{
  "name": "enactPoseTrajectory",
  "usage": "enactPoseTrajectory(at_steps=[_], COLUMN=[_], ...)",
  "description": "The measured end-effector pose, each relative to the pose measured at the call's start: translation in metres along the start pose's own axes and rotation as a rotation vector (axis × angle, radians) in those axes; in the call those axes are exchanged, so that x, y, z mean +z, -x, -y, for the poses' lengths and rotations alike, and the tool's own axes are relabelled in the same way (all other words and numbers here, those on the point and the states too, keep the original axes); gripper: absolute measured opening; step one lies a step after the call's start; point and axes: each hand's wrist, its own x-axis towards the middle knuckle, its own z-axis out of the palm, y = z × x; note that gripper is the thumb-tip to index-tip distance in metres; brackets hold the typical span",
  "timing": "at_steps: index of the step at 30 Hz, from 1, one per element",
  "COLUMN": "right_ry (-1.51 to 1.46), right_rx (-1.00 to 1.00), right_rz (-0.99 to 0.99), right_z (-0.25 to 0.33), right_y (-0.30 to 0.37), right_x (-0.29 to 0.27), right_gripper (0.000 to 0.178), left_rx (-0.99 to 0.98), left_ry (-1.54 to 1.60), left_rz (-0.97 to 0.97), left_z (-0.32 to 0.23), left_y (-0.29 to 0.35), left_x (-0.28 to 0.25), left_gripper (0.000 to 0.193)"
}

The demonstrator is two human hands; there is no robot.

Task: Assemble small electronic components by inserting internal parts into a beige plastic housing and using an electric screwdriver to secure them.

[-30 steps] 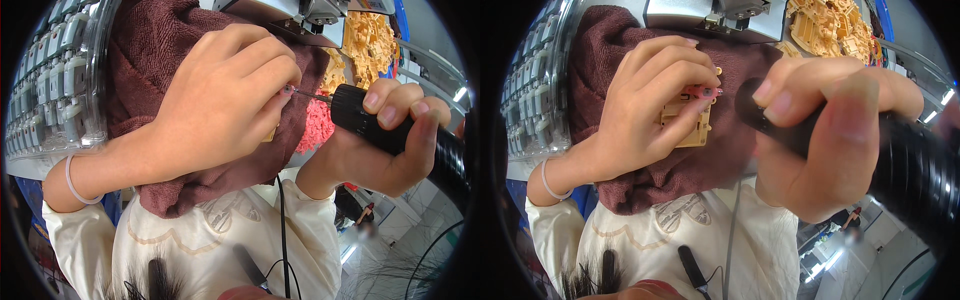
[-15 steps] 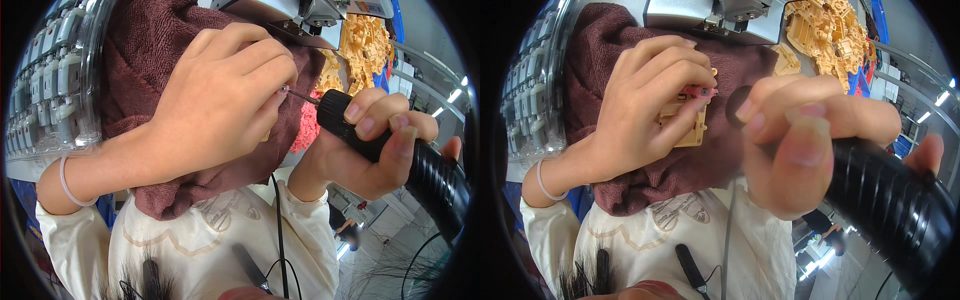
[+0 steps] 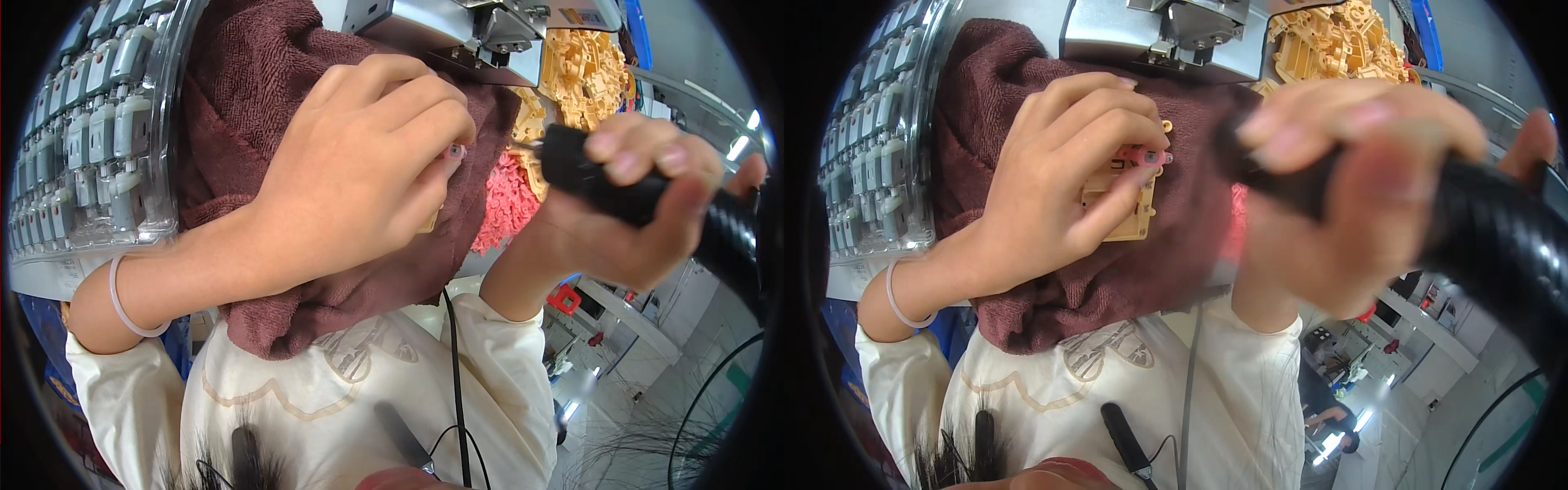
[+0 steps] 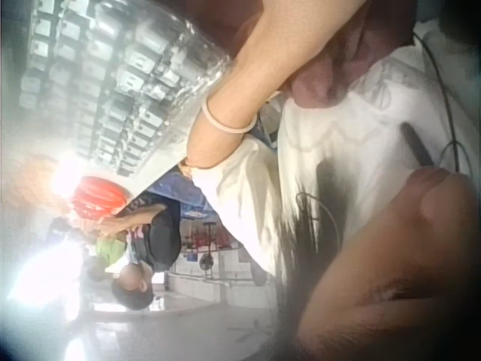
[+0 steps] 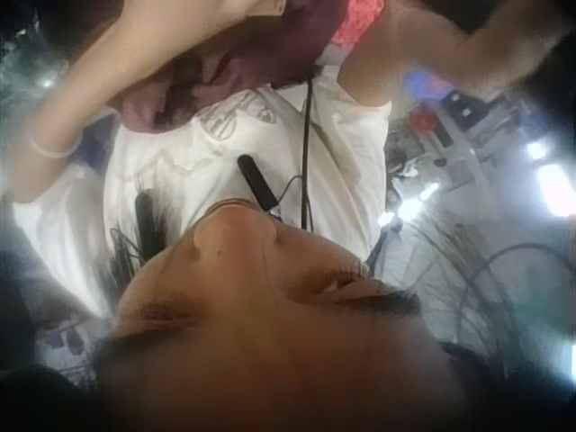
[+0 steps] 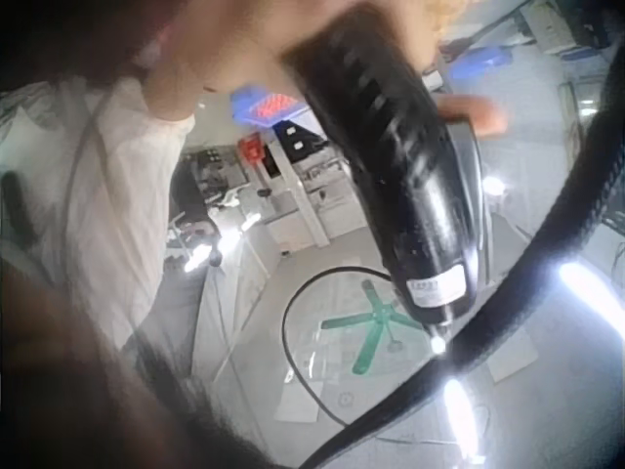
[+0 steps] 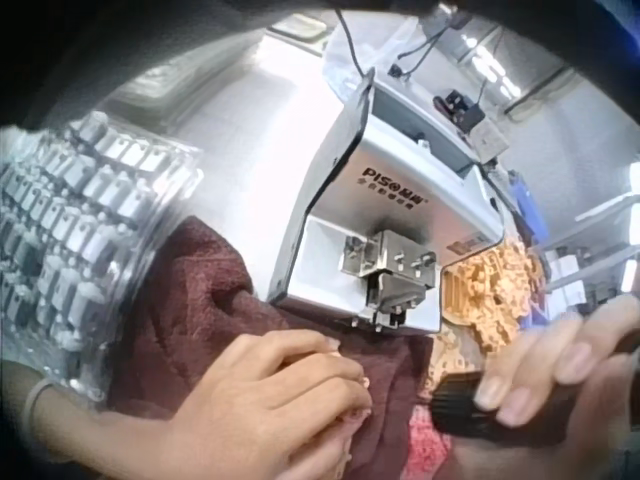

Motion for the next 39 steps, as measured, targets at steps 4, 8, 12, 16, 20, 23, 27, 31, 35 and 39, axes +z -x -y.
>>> enactPoseTrajectory(at_steps=[4,8,12,16,20,23,27,31,35,39], right_ry=[-0.139,-0.133,-0.118,-0.129,-0.132,-0.136,-0.143,-0.145,-0.148,-0.166], right_rx=[0.027,0.073,0.206,0.215,0.218,0.211,0.2,0.187,0.184,0.193], right_rz=[-0.201,-0.254,-0.29,-0.287,-0.286,-0.287,-0.299,-0.314,-0.31,-0.285], right_z=[-0.011,-0.038,-0.054,-0.054,-0.047,-0.041,-0.034,-0.018,-0.008,0.014], right_y=[-0.034,-0.057,-0.065,-0.062,-0.062,-0.055,-0.048,-0.038,-0.036,-0.036], right_x=[-0.018,-0.031,-0.047,-0.038,-0.034,-0.021,-0.008,0.014,0.014,-0.001], right_gripper=[0.01,0.011,0.014,0.014,0.014,0.014,0.015,0.016,0.017,0.018], left_rx=[0.001,-0.004,0.001,0.003,0.005,0.0,0.008,0.002,0.01,-0.011], left_ry=[0.005,0.007,0.013,0.021,0.03,0.024,0.013,0.01,0.029,0.035], left_rz=[-0.015,-0.022,-0.046,-0.059,-0.07,-0.061,-0.057,-0.037,-0.049,-0.086], left_z=[-0.005,-0.003,-0.002,0.0,-0.001,-0.002,-0.002,-0.001,0.0,0.001], left_y=[0.0,-0.002,-0.002,0.0,0.0,-0.001,-0.001,0.0,0.0,0.002], left_x=[0.0,0.001,0.003,0.003,0.002,0.002,0.002,0.0,0.002,0.004], left_gripper=[0.024,0.026,0.027,0.027,0.027,0.027,0.025,0.022,0.021,0.023])
